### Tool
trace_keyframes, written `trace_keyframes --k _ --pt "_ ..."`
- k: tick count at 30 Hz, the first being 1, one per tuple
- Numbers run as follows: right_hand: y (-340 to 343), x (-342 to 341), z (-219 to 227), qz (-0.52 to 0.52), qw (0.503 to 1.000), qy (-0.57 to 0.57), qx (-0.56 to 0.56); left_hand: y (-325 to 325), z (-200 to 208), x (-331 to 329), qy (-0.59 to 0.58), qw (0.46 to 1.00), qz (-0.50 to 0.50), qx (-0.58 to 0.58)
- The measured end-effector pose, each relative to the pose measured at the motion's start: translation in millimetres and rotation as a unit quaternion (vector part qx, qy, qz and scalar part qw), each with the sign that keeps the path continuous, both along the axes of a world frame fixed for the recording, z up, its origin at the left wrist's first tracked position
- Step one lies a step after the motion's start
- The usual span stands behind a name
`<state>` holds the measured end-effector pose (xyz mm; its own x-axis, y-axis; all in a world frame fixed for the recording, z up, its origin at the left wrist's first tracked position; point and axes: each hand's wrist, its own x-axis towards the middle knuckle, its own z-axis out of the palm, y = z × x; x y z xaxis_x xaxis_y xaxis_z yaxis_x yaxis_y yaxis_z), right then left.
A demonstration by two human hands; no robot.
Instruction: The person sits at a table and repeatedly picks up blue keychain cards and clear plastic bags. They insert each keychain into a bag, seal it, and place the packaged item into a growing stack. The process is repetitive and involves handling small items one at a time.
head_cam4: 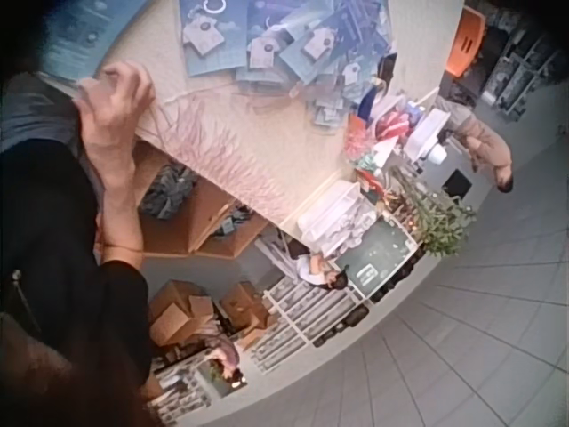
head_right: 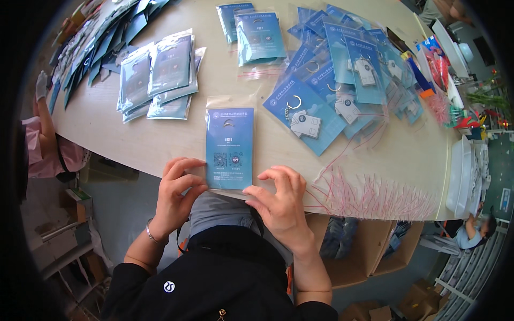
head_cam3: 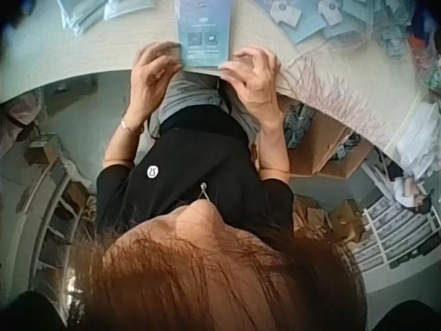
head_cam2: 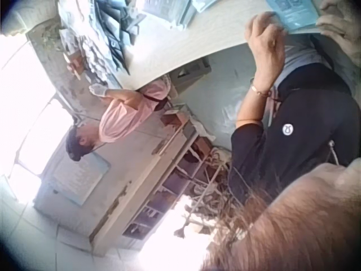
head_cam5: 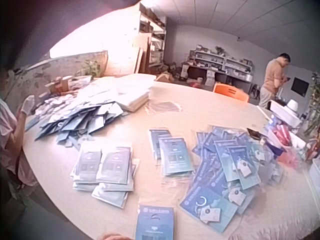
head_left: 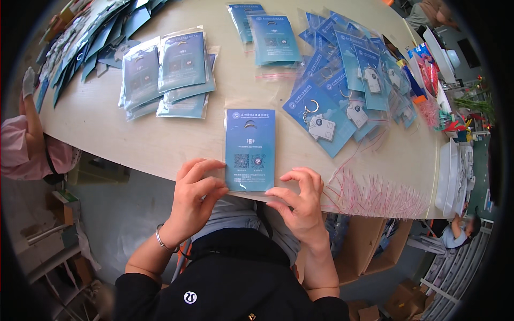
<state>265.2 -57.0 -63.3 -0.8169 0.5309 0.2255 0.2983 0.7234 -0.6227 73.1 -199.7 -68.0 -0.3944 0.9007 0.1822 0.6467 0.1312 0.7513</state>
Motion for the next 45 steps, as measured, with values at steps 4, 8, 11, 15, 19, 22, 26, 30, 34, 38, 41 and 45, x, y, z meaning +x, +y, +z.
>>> trace_keyframes --k 4,8,11,15,19,22,26,30,34,38,41,45 --pt "1.0 -0.5 -7.2 -0.008 0.999 0.044 0.016 0.4 3.7 -3.1 -0.028 1.0 -0.01 0.001" --pt "-4.6 0.0 -10.8 -0.029 0.996 0.055 0.062 1.0 1.9 -1.9 -0.018 1.0 -0.001 0.009" --pt "-9.2 -3.0 -12.4 -0.05 0.994 0.018 0.1 0.5 -3.0 1.7 0.011 1.0 0.012 0.012" --pt "-14.3 -5.6 -7.7 -0.081 0.994 -0.025 0.075 -0.7 -6.5 7.1 0.042 0.998 0.038 0.004" --pt "-17.9 -7.2 -6.8 -0.106 0.99 -0.055 0.07 0.4 -5.6 8.9 0.044 0.998 0.047 0.001" --pt "-21.0 -9.9 -2.1 -0.126 0.986 -0.078 0.072 1.1 -5.9 10.5 0.051 0.997 0.053 0.001" --pt "-23.4 -13.3 3.9 -0.144 0.982 -0.107 0.063 2.1 -7.8 11.1 0.062 0.997 0.053 0.009" --pt "-17.3 -10.9 4.6 -0.121 0.985 -0.113 0.055 2.5 -4.0 4.6 0.085 0.996 0.011 -0.005" --pt "-12.6 -10.3 8.6 -0.099 0.988 -0.111 0.038 3.9 1.8 -0.7 0.096 0.995 -0.021 -0.029" --pt "-14.0 -11.9 11.5 -0.108 0.987 -0.116 0.035 5.5 4.4 0.7 0.098 0.995 -0.01 -0.035" --pt "-14.6 -14.2 13.2 -0.114 0.984 -0.132 0.038 6.0 5.8 1.4 0.099 0.995 -0.004 -0.035" --pt "-16.3 -15.6 15.9 -0.138 0.981 -0.137 0.016 6.5 9.3 2.2 0.089 0.995 0.007 -0.037"
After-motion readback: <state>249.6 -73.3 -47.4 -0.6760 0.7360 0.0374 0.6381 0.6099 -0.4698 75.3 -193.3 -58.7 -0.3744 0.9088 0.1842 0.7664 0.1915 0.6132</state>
